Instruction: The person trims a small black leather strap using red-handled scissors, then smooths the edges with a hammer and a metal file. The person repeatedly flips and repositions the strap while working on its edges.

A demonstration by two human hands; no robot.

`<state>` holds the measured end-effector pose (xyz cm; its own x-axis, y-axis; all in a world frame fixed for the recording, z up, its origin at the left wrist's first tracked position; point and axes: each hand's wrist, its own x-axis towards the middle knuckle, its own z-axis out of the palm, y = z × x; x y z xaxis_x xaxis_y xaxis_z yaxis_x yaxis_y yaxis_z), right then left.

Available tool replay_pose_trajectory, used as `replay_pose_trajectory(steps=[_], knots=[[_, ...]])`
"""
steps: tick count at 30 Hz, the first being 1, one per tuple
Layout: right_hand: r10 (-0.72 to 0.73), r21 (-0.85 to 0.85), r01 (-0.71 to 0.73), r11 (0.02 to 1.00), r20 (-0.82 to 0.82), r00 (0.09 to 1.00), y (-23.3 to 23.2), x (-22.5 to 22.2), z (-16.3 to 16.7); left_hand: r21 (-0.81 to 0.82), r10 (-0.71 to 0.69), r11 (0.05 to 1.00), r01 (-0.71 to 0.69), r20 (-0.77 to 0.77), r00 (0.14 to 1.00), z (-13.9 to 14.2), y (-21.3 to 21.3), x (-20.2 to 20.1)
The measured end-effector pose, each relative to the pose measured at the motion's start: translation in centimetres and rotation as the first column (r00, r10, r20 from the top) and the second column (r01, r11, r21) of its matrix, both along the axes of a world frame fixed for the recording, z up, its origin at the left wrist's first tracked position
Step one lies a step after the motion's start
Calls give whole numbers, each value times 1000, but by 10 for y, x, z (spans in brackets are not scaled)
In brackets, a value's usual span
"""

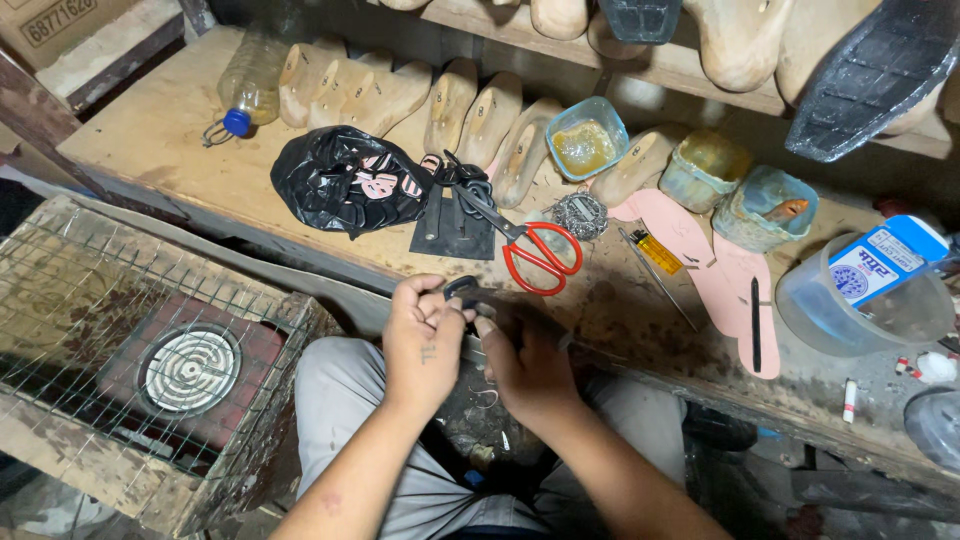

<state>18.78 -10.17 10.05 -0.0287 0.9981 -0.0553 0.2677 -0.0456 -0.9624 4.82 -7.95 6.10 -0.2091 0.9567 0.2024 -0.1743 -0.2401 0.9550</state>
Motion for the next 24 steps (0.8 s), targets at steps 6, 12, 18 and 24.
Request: replay_pose_trajectory(steps=[6, 12, 18, 24], knots=[[-20, 385, -77, 920, 242, 970, 3, 22, 16, 56, 223, 972, -227, -517, 826, -19, 15, -19], [-83, 612, -244, 752, 455, 887, 39, 43, 28, 350, 363, 928, -126, -779, 512, -14, 28, -21], [171, 419, -341, 841, 392, 904, 57, 38, 18, 268, 312, 950, -161, -793, 523, -16, 27, -22], [139, 394, -446, 803, 604, 785, 80, 16, 2, 127, 223, 972, -197, -759, 612, -16, 39, -29]])
